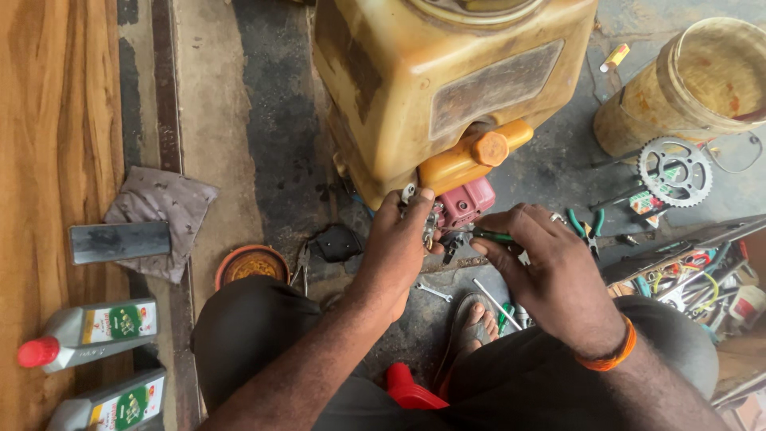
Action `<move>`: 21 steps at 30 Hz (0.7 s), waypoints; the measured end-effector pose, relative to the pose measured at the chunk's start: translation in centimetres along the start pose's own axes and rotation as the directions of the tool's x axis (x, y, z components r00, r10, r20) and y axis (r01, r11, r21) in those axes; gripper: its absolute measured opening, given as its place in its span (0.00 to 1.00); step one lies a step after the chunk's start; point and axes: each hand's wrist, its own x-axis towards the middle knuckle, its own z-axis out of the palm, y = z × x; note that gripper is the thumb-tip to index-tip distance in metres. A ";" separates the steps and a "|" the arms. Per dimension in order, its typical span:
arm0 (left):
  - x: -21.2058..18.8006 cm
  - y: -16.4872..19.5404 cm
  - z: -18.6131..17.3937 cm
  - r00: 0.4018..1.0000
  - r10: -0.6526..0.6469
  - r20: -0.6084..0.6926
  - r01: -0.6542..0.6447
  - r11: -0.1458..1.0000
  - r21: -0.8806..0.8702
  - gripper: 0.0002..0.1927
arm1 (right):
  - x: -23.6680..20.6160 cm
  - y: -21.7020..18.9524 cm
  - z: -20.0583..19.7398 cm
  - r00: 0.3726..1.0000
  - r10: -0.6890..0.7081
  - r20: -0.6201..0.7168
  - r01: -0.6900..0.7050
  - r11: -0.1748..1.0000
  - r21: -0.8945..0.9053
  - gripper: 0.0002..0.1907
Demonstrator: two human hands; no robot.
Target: The person sits on the floor and uses a screwdriver to adjust and tighten screws on a small metal carburetor held in the left hand. The person repeatedly turns the screwdriver and repositions the carburetor to access different screws.
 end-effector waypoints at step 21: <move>0.3 -0.9 0.2 1.000 0.005 0.026 -0.005 1.000 -0.027 0.16 | 0.0 0.2 -0.3 0.999 -0.033 -0.010 0.034 0.999 0.022 0.09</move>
